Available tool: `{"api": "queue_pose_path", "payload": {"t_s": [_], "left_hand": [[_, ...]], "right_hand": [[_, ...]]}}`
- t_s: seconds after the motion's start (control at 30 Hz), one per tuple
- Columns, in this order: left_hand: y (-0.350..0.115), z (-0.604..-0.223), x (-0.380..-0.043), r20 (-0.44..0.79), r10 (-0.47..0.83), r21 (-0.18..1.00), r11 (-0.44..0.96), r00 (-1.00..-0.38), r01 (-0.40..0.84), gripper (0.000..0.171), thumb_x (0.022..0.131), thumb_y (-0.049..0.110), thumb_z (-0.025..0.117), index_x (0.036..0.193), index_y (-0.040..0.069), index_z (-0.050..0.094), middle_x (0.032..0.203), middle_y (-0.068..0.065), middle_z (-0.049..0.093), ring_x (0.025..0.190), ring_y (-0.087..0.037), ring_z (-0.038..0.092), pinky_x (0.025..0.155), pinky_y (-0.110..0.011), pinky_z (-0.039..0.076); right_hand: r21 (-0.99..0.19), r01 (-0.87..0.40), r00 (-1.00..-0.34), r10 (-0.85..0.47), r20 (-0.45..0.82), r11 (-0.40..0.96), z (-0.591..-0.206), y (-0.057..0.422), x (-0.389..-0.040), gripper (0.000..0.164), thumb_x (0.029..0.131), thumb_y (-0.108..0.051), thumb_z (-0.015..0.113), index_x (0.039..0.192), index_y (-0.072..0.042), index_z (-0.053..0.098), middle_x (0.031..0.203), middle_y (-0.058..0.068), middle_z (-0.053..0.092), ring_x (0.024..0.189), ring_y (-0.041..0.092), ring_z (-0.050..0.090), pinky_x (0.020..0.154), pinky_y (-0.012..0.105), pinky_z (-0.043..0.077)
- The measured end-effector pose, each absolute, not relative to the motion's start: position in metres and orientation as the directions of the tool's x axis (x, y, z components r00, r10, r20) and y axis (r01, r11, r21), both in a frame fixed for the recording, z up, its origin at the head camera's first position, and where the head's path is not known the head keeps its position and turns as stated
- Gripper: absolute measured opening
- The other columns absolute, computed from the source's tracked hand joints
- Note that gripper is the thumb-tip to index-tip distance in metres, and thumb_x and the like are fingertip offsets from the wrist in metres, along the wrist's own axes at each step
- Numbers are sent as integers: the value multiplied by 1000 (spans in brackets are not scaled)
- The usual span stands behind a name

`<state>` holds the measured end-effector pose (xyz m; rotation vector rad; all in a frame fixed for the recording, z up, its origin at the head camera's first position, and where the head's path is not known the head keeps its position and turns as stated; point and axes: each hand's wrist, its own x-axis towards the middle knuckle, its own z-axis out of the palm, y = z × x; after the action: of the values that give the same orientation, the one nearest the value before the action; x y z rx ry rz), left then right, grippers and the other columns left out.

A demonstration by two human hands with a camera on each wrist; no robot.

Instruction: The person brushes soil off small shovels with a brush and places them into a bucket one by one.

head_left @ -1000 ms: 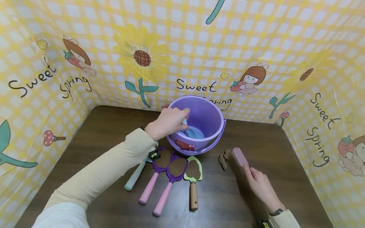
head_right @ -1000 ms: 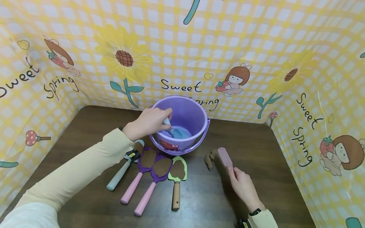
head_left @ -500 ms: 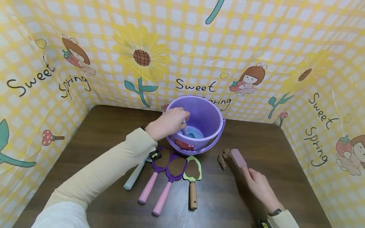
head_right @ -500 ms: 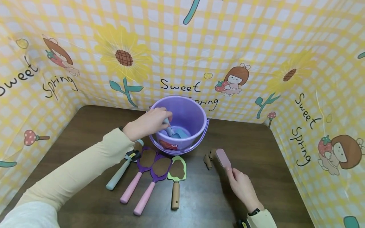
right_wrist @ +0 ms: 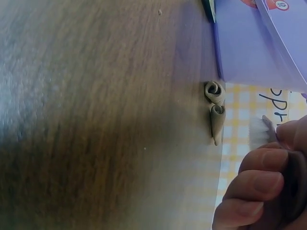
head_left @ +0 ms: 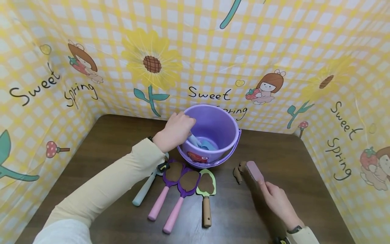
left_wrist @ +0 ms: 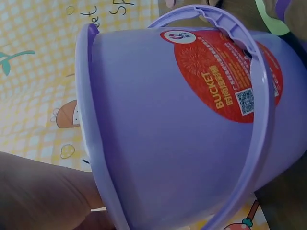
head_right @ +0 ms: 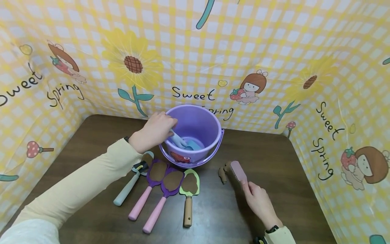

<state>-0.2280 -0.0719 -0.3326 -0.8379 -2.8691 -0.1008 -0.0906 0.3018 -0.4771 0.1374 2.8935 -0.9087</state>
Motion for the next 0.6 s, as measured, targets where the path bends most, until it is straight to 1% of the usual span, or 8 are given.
{"api": "queue_pose_path", "payload": {"t_s": [0.07, 0.13, 0.27, 0.37, 0.43, 0.5, 0.6], "left_hand": [[-71, -334, -227, 166, 508, 31, 854, -845, 519, 3, 94, 6, 70, 92, 5, 70, 93, -14, 73, 93, -37, 64, 79, -50, 51], [-68, -335, -227, 166, 478, 40, 871, -862, 490, 6, 96, 8, 68, 92, 5, 71, 94, -14, 73, 93, -37, 64, 80, -50, 51], [-62, -335, -226, 138, 412, 49, 905, -901, 422, 20, 102, 21, 65, 96, 5, 75, 99, -15, 74, 99, -38, 64, 84, -51, 52], [-58, -336, -224, 130, 391, 48, 915, -911, 400, 29, 105, 30, 61, 100, 5, 77, 104, -17, 72, 104, -39, 63, 87, -52, 52], [-58, -338, -222, 158, 400, 44, 910, -903, 411, 30, 105, 30, 60, 102, 5, 76, 105, -19, 70, 106, -40, 62, 89, -53, 52], [-58, -341, -222, 221, 417, 54, 897, -882, 438, 29, 105, 29, 60, 103, 3, 75, 105, -20, 68, 105, -40, 62, 88, -53, 52], [-60, -346, -220, 345, 444, 89, 862, -827, 500, 25, 105, 24, 61, 99, 1, 71, 100, -20, 64, 96, -39, 61, 80, -50, 53]], "right_hand": [[-555, 125, -989, 59, -135, 822, -479, 302, -90, 47, 112, -42, 46, 80, -9, 51, 65, 0, 40, 58, 17, 40, 55, 29, 34], [-550, 128, -988, 61, -139, 825, -479, 303, -91, 48, 112, -43, 44, 80, -9, 52, 66, 0, 40, 58, 17, 41, 55, 30, 34], [-545, 117, -990, 54, -131, 830, -479, 304, -90, 48, 112, -43, 44, 79, -9, 50, 65, 0, 40, 58, 17, 40, 55, 30, 33], [-545, 103, -994, 59, -97, 832, -479, 304, -90, 48, 112, -42, 44, 77, -10, 48, 64, -1, 38, 56, 17, 39, 54, 30, 33], [-543, 93, -995, 58, -81, 835, -479, 305, -90, 48, 112, -43, 44, 76, -10, 47, 64, -1, 38, 56, 16, 38, 54, 30, 33], [-545, 95, -995, 57, -85, 833, -479, 305, -90, 49, 112, -44, 44, 77, -10, 47, 64, -1, 38, 56, 17, 38, 54, 30, 33], [-541, 104, -992, 49, -114, 835, -479, 305, -89, 49, 112, -45, 43, 78, -10, 49, 65, 0, 39, 57, 17, 40, 55, 30, 33]]}}
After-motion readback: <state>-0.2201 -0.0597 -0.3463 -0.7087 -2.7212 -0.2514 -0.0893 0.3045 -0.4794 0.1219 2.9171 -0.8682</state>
